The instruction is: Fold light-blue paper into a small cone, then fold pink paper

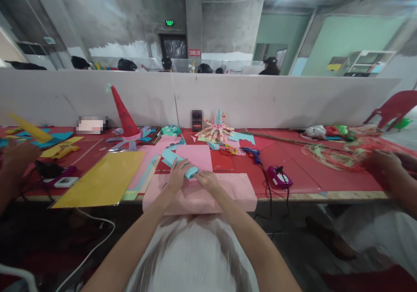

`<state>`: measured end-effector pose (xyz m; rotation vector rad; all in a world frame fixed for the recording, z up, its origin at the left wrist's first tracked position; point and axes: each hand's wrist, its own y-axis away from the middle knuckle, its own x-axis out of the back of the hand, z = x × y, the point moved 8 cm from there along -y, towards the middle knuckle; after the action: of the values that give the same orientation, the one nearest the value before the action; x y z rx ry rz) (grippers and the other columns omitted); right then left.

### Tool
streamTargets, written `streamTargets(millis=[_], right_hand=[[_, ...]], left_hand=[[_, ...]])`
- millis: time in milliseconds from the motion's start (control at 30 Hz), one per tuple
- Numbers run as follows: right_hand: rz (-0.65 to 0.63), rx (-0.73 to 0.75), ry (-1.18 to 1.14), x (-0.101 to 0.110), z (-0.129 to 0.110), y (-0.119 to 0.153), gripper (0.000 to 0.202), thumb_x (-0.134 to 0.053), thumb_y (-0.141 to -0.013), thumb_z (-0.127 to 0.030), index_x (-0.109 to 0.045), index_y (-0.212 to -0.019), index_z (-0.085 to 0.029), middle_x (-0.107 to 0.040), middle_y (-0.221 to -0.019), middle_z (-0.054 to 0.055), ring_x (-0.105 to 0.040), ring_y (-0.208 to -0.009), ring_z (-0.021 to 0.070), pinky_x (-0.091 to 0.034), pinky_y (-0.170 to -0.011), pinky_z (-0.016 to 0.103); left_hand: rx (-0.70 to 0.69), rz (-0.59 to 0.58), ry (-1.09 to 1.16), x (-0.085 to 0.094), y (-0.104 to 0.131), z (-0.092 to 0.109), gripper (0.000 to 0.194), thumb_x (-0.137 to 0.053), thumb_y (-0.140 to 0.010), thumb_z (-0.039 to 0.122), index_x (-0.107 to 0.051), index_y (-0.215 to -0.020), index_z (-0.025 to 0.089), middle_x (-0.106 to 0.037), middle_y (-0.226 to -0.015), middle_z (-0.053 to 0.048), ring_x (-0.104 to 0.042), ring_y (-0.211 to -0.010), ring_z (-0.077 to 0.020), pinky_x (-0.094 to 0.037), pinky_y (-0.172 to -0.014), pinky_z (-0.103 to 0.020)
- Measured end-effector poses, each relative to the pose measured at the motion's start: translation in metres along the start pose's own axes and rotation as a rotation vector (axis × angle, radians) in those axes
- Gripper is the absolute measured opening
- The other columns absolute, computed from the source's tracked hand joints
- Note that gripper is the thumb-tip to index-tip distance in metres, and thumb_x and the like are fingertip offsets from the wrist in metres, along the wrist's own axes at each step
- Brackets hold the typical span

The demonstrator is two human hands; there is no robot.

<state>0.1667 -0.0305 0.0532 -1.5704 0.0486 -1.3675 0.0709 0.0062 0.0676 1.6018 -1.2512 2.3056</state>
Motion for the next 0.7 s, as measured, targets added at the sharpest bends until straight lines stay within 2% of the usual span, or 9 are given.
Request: streamTargets(millis=[133,233,300,400,467,533,700], right_hand=[[-0.032,-0.071,-0.063,-0.003,0.005,0.000,0.018,-0.047,-0.082,-0.013,-0.064,-0.078,-0.017,-0.061,-0.059,0.003,-0.052,-0.058,0.0119,-0.034,-0.054,0.022],[-0.022,-0.193,-0.209,-0.004,0.013,0.003,0.020,-0.045,-0.083,-0.016,-0.066,-0.081,-0.018,-0.063,-0.064,0.004,-0.054,-0.061,0.0124,-0.037,-0.055,0.022],[0.006,-0.325,-0.363,-0.003,0.019,0.007,0.021,-0.046,-0.083,-0.020,-0.066,-0.087,-0.019,-0.066,-0.072,0.005,-0.056,-0.067,0.0129,-0.040,-0.059,0.022],[0.064,-0.619,-0.639,-0.005,0.031,0.017,0.023,-0.047,-0.081,-0.029,-0.066,-0.090,-0.019,-0.067,-0.079,0.005,-0.056,-0.066,0.0131,-0.042,-0.059,0.022],[0.104,-0.824,-0.794,-0.009,0.035,0.025,0.025,-0.049,-0.078,-0.034,-0.066,-0.086,-0.017,-0.065,-0.073,0.004,-0.054,-0.060,0.0125,-0.041,-0.056,0.022],[0.128,-0.963,-0.900,-0.012,0.035,0.029,0.028,-0.051,-0.074,-0.039,-0.066,-0.079,-0.016,-0.062,-0.064,0.002,-0.050,-0.055,0.0115,-0.040,-0.053,0.022],[0.059,-1.083,-1.086,-0.017,0.023,0.019,0.030,-0.055,-0.068,-0.043,-0.065,-0.069,-0.014,-0.051,-0.052,-0.002,-0.040,-0.048,0.0084,-0.032,-0.045,0.020]], left_hand=[[-0.006,-0.015,-0.014,-0.001,0.000,0.000,0.029,-0.045,-0.080,0.014,-0.058,-0.103,0.024,-0.057,-0.112,-0.003,-0.045,-0.112,-0.0179,-0.014,-0.106,-0.045],[-0.006,-0.009,-0.015,-0.002,0.000,0.000,0.029,-0.044,-0.080,0.013,-0.059,-0.103,0.024,-0.057,-0.111,-0.004,-0.046,-0.111,-0.0184,-0.015,-0.105,-0.046],[0.004,0.005,-0.020,-0.001,0.000,-0.001,0.031,-0.044,-0.079,0.011,-0.059,-0.103,0.023,-0.057,-0.110,-0.005,-0.047,-0.110,-0.0184,-0.016,-0.105,-0.046],[0.004,0.007,-0.038,0.002,0.001,-0.001,0.035,-0.043,-0.076,0.006,-0.058,-0.104,0.022,-0.057,-0.110,-0.006,-0.047,-0.109,-0.0185,-0.017,-0.105,-0.045],[0.006,0.008,-0.052,0.005,0.001,0.000,0.037,-0.042,-0.075,0.005,-0.057,-0.105,0.021,-0.057,-0.110,-0.006,-0.047,-0.109,-0.0186,-0.017,-0.105,-0.045],[0.010,0.013,-0.061,0.008,0.001,0.001,0.036,-0.043,-0.075,0.006,-0.057,-0.105,0.021,-0.057,-0.111,-0.005,-0.047,-0.109,-0.0188,-0.018,-0.105,-0.044],[0.022,0.019,-0.050,0.008,0.001,0.002,0.035,-0.045,-0.075,0.007,-0.057,-0.105,0.021,-0.058,-0.110,-0.005,-0.048,-0.106,-0.0192,-0.019,-0.105,-0.044]])
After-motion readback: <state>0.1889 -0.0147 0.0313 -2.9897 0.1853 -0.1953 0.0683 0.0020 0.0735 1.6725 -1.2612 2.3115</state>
